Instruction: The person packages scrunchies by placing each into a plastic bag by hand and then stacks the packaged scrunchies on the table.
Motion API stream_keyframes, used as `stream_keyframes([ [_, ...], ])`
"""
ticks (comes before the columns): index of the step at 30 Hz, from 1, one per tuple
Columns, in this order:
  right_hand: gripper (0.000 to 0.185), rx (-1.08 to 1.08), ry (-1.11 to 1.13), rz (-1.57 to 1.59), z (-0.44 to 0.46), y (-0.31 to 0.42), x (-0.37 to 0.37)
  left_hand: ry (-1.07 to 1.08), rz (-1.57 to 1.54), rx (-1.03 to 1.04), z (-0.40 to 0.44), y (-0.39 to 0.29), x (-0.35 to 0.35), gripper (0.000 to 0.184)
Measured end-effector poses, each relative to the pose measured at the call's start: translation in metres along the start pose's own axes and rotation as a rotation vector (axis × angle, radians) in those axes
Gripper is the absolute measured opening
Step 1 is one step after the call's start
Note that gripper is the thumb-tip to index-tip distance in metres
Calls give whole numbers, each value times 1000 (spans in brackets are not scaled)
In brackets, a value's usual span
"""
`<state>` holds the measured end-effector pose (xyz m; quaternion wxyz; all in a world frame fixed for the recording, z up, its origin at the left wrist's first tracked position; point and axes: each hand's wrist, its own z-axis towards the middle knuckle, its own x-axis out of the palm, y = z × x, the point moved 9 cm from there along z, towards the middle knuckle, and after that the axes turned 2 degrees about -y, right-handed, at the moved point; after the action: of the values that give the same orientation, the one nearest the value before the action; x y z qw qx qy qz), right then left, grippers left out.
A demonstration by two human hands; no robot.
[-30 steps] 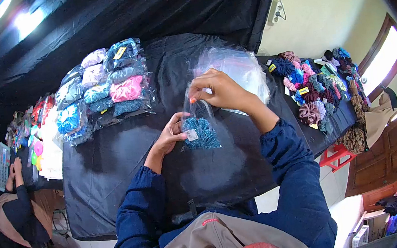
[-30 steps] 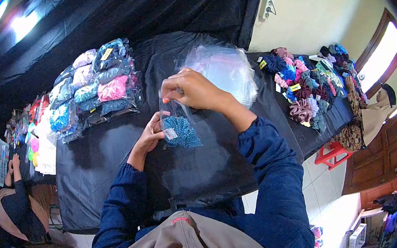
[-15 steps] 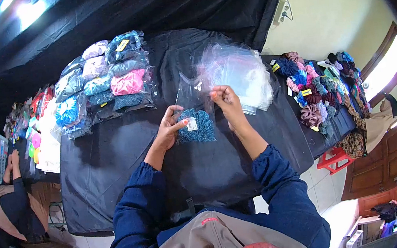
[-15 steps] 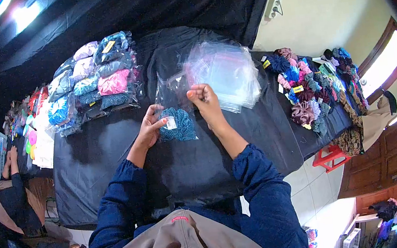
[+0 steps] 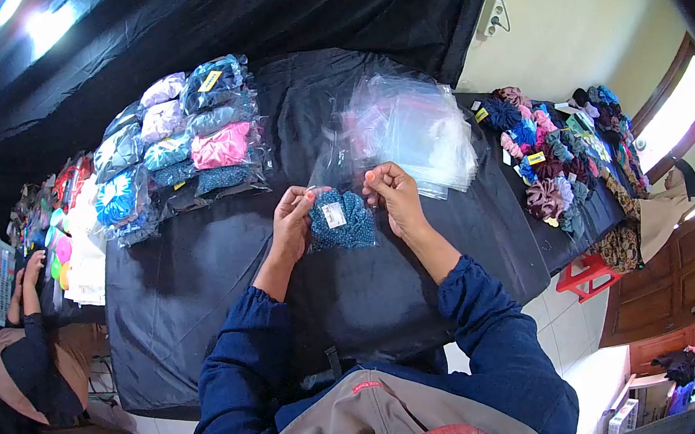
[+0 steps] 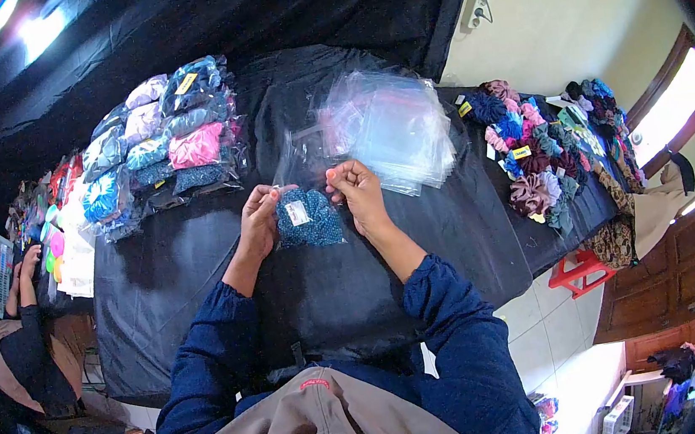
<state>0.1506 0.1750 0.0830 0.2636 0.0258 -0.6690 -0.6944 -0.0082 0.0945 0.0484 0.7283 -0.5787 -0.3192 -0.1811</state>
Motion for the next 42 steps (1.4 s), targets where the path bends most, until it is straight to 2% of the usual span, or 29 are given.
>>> stream_keyframes([
  [1, 15, 1, -2, 0, 1, -2, -3, 0, 0, -2, 1, 0, -2, 9],
  [3, 15, -103, -14, 25, 5, 2, -9, -133, 178, 73, 1, -10, -18, 10],
  [4, 15, -101, -15, 25, 6, 1, -11, -203, 130, 116, 1, -12, -19, 12],
  [10, 16, -229, -158, -14, -1, 19, -19, -256, 235, 176, -4, -15, -17, 13],
  [12, 11, -294, -153, -324, -7, 35, -16, -280, 268, 199, -5, -16, -14, 13],
  [13, 11, -294, -153, -325, -7, 34, -17, -275, 284, 263, -7, -21, -10, 11],
  [15, 14, -377, -87, -618, -5, 35, -10, -269, 299, 323, -9, -28, -4, 10],
  [17, 19, -301, -35, -654, -1, 24, -13, -255, 632, 640, -22, -56, 12, 9],
  [19, 24, 44, 114, -520, -1, -5, -7, -268, 631, 633, -25, -65, 18, 11],
  [21, 27, 109, 145, -451, -4, -9, -2, -187, 1194, 940, -47, -90, 61, 11],
  [22, 26, 230, 215, -415, -8, -19, 3, -122, 1163, 974, -50, -94, 69, 11],
  [24, 25, 424, 290, -379, -17, -35, 9, -60, 1144, 995, -53, -100, 78, 12],
  [25, 25, 423, 291, -378, -17, -38, 9, 1, 1125, 1016, -55, -101, 82, 12],
  [27, 23, 555, 386, -243, -29, -51, 20, -6, 1071, 1021, -53, -99, 77, 12],
  [29, 23, 573, 410, -238, -36, -49, 27, -67, 1027, 887, -45, -96, 60, 11],
  [30, 23, 592, 400, -175, -40, -48, 32, -156, 1091, 1012, -50, -102, 61, 12],
  [31, 22, 612, 389, -111, -43, -48, 36, -156, 1091, 1013, -51, -101, 60, 12],
  [32, 22, 548, 526, -79, -40, -54, 36, -311, 994, 888, -47, -102, 42, 13],
  [33, 22, 549, 528, -80, -38, -61, 34, -461, 893, 759, -44, -100, 23, 14],
  [35, 41, 309, 593, -222, -28, -60, 33, -483, 837, 797, -37, -98, 8, 16],
  [36, 41, 311, 600, -222, -32, -56, 39, -529, 730, 751, -34, -96, -4, 16],
  [38, 62, -32, 542, -196, -39, -14, 55, -572, 562, 694, -30, -93, -17, 15],
  [42, 69, -45, 598, -287, -57, -34, 65, -687, 574, 633, -27, -82, -37, 15],
])
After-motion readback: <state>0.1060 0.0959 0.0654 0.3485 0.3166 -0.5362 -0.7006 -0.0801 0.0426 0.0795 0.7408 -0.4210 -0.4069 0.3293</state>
